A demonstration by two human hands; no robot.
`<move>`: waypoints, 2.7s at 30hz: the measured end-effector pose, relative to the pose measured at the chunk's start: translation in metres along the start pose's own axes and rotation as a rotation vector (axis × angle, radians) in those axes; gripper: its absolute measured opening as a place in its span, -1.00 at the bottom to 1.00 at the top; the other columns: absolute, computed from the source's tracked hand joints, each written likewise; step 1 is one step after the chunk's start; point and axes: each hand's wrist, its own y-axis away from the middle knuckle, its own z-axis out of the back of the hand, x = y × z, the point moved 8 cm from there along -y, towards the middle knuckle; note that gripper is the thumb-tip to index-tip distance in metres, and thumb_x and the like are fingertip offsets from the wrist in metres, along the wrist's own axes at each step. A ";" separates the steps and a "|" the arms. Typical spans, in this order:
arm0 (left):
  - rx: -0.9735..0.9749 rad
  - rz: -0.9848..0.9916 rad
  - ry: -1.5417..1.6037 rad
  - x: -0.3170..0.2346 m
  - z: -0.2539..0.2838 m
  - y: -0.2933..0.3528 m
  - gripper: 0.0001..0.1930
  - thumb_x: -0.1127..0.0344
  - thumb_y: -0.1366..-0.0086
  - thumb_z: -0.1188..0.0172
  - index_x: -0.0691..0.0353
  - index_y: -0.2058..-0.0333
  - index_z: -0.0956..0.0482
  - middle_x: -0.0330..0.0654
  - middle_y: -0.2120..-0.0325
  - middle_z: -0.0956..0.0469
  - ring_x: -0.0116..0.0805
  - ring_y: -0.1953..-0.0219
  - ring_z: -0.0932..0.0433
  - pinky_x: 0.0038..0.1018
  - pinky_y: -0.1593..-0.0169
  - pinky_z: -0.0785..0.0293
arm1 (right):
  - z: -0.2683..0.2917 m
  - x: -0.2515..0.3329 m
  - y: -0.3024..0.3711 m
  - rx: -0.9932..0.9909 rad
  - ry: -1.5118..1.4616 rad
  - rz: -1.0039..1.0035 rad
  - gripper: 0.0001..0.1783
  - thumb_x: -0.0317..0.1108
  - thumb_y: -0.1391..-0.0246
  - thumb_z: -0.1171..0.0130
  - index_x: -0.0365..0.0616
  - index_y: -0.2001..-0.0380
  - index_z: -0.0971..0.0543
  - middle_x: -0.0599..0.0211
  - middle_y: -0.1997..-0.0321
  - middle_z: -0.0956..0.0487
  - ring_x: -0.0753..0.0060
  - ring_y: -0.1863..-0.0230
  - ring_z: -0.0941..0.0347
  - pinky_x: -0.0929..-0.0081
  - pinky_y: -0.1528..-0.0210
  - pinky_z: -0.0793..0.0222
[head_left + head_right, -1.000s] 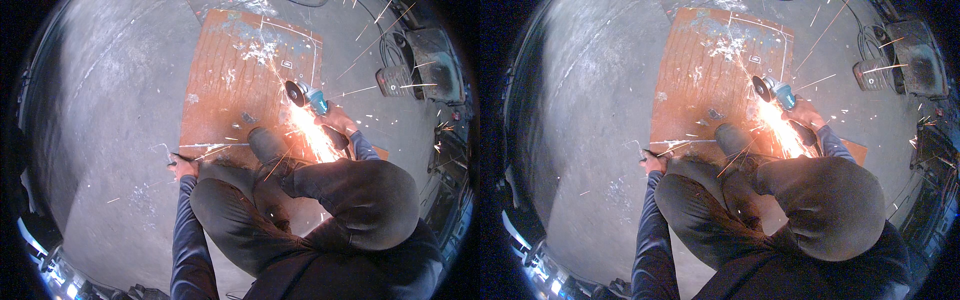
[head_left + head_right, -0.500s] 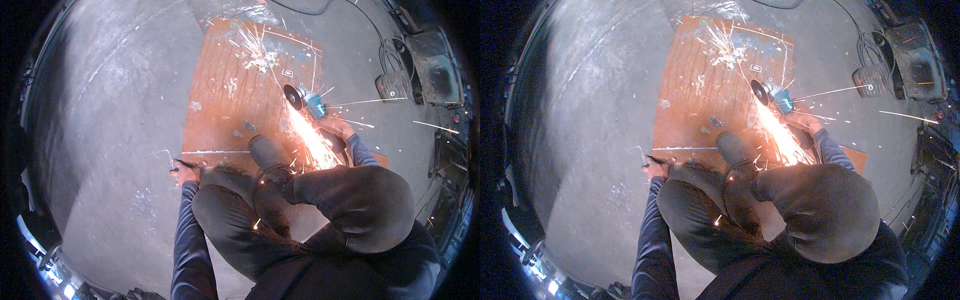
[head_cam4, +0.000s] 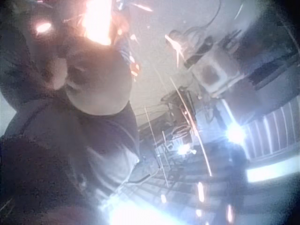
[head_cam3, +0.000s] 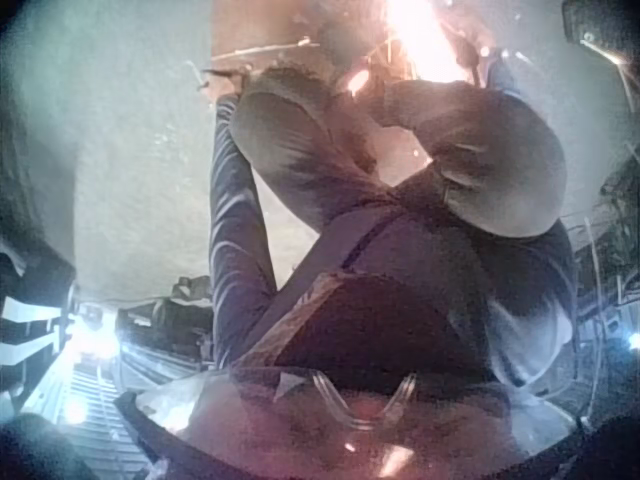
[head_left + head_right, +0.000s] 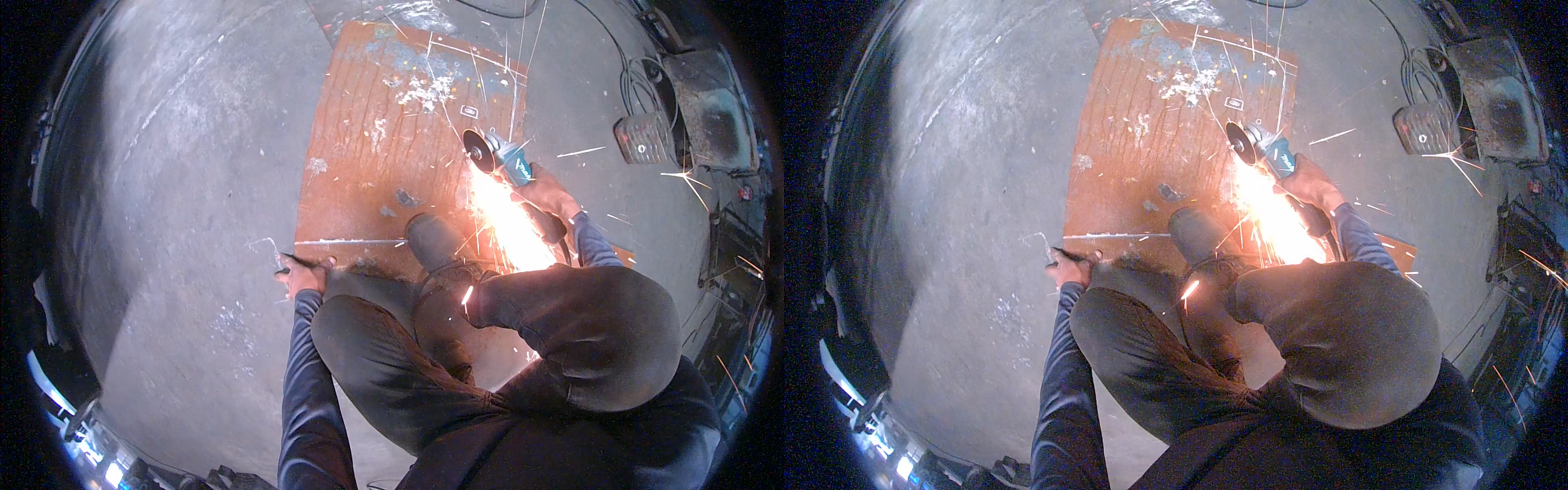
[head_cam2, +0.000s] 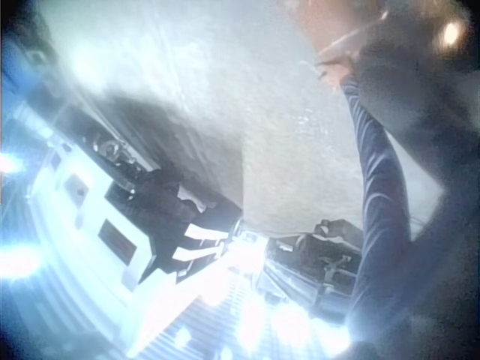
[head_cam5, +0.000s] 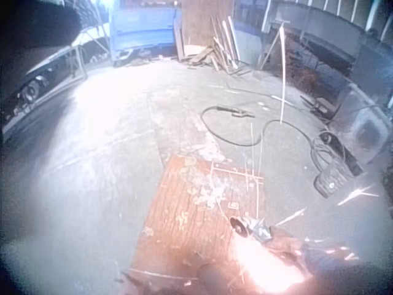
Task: The person uses an angle grinder to cut a rectangular metal sheet on the floor, following marked lines. The person holds the sheet with one hand and operates the grinder with the other, producing sparks as the cut progresses.
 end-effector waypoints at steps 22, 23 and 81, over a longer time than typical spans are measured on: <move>0.016 0.026 0.033 0.000 0.004 0.003 0.52 -0.11 0.12 -0.70 0.15 -0.58 0.28 0.54 -0.51 0.24 0.52 -0.45 -0.19 0.21 -0.52 -0.04 | -0.002 0.015 0.014 0.047 -0.034 -0.080 -0.06 -0.08 0.31 -0.52 -0.33 -0.19 -0.51 -0.11 -0.07 -0.67 -0.08 -0.09 -0.62 0.12 -0.20 -0.47; 0.021 0.030 0.040 0.000 0.004 0.004 0.52 -0.11 0.12 -0.71 0.15 -0.58 0.28 0.54 -0.51 0.24 0.52 -0.46 -0.18 0.21 -0.52 -0.04 | -0.003 0.013 0.014 0.037 -0.038 -0.094 -0.06 -0.08 0.34 -0.52 -0.34 -0.17 -0.52 -0.14 -0.07 -0.67 -0.11 -0.08 -0.63 0.11 -0.18 -0.49; -0.013 0.038 -0.009 0.012 0.003 -0.002 0.53 -0.16 0.13 -0.70 0.16 -0.58 0.29 0.54 -0.50 0.21 0.51 -0.44 -0.21 0.20 -0.48 -0.14 | 0.002 0.040 0.003 0.025 -0.022 -0.012 -0.11 0.04 0.23 -0.52 -0.35 -0.12 -0.56 -0.15 0.00 -0.70 -0.10 -0.02 -0.66 0.12 -0.14 -0.52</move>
